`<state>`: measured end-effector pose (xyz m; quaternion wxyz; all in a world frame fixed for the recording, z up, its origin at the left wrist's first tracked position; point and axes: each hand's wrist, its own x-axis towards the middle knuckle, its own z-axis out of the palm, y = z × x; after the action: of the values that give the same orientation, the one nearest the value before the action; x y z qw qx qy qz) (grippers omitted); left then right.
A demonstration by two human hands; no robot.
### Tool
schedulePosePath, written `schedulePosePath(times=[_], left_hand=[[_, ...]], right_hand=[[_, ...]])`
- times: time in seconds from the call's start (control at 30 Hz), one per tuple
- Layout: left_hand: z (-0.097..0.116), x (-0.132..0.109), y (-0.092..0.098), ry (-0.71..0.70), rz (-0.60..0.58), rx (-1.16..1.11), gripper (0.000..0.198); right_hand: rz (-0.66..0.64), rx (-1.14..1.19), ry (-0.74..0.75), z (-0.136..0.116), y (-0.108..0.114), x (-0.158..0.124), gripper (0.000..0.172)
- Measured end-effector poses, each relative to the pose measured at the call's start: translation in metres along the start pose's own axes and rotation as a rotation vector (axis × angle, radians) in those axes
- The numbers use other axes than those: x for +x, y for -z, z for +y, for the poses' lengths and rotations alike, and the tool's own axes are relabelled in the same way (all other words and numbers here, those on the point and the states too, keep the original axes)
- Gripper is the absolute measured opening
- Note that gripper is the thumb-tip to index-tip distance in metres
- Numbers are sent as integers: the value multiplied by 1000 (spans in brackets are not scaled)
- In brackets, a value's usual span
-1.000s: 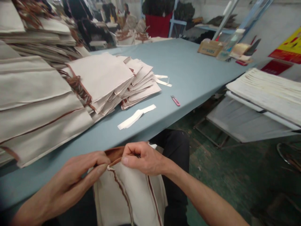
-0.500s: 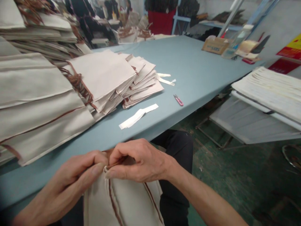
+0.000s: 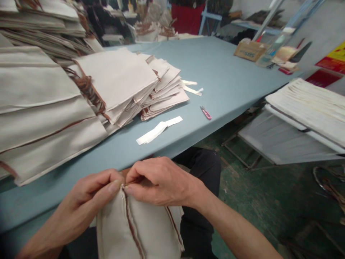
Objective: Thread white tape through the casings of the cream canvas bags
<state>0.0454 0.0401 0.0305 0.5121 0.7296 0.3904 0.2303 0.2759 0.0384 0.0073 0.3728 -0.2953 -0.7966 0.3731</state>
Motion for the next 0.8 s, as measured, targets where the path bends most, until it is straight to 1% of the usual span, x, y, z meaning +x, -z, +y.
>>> schedulePosePath(times=[0.13, 0.27, 0.33, 0.43, 0.53, 0.67, 0.73, 0.8], left_hand=[[2, -7, 1, -34, 40, 46, 39], [4, -11, 2, -57, 42, 96, 32], [5, -11, 3, -59, 63, 124, 28], [5, -10, 4, -65, 74, 155, 26], [5, -9, 4, -62, 78, 184, 27], [5, -7, -2, -17, 162, 204, 27], [1, -4, -6, 48, 196, 133, 27], [-6, -3, -9, 143, 187, -3, 29]], right_hand=[[43, -255, 52, -10, -4, 1, 11], [116, -347, 101, -16, -11, 2, 14], [118, -388, 107, -18, -13, 3, 15], [98, -427, 93, -19, -15, 5, 16], [96, -419, 66, -19, -16, 5, 16], [131, -372, -18, -12, -23, 5, 13], [130, -261, -95, -6, -28, 5, 12], [105, -83, -206, -1, -32, 5, 11]])
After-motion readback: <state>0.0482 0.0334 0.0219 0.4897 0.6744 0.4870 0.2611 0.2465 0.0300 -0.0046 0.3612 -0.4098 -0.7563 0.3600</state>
